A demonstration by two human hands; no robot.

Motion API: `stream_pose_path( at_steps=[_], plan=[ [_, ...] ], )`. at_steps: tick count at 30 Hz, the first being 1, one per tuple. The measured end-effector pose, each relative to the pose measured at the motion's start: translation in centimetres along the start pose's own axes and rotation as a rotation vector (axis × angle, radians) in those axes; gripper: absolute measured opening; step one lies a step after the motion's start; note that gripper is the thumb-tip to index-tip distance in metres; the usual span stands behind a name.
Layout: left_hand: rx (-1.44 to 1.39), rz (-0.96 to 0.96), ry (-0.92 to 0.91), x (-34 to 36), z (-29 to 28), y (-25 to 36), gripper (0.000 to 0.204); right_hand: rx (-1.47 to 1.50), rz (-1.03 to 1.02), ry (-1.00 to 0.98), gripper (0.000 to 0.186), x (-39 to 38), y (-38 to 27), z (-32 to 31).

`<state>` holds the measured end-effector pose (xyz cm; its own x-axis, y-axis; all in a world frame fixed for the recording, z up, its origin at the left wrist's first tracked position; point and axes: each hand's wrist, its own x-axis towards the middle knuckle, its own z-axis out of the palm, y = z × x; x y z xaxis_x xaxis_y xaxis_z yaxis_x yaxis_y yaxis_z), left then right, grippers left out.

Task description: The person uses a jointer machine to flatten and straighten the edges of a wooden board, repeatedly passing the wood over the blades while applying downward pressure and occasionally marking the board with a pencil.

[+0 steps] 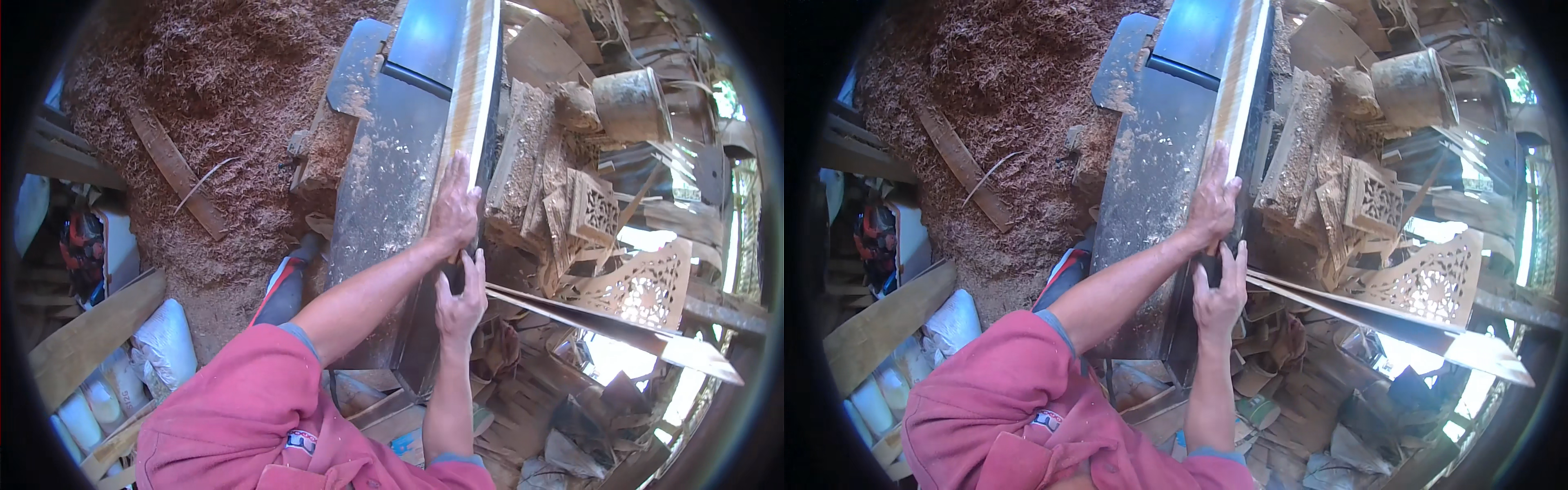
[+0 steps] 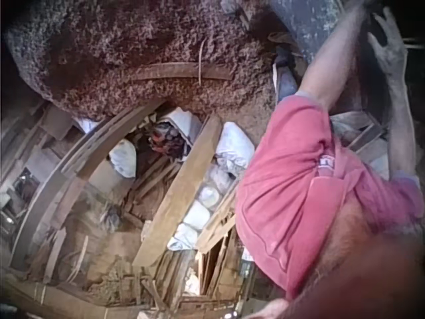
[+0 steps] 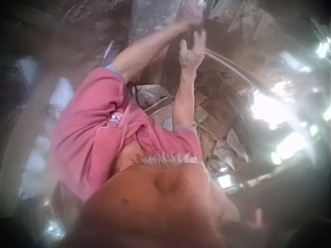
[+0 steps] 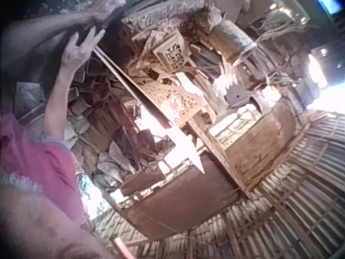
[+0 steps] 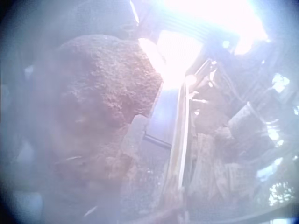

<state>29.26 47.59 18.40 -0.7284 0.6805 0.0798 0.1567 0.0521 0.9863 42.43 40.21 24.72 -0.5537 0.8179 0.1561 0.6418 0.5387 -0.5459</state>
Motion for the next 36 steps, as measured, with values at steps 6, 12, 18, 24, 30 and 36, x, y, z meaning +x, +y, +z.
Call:
stream_pose_path(
  at_steps=[6, 12, 18, 24, 30, 36],
  plan=[
    [-0.011, -0.009, -0.007, 0.3, 0.1, 0.0, 0.067, -0.156, -0.045, 0.102, 0.041, 1.6, -0.2, 1.8],
    [-0.04, -0.025, -0.011, 0.8, 0.1, -0.2, 0.067, -0.156, -0.118, 0.087, 0.036, 2.3, 0.7, 2.1],
    [-0.04, -0.021, -0.006, 2.6, 0.2, -0.3, 0.066, -0.184, -0.145, 0.105, 0.024, 4.2, 0.5, 2.3],
    [-0.051, -0.027, -0.006, 4.1, 0.2, -0.2, 0.065, -0.148, -0.161, 0.1, 0.023, 5.9, 0.5, 2.4],
    [-0.062, -0.02, 0.009, 6.1, 0.7, -0.5, 0.065, -0.116, -0.178, 0.09, 0.024, 7.8, 1.0, 2.9],
    [-0.067, -0.014, 0.018, 8.4, 0.9, -0.7, 0.065, -0.082, -0.184, 0.088, 0.023, 10.1, 1.2, 3.4]
  ],
)
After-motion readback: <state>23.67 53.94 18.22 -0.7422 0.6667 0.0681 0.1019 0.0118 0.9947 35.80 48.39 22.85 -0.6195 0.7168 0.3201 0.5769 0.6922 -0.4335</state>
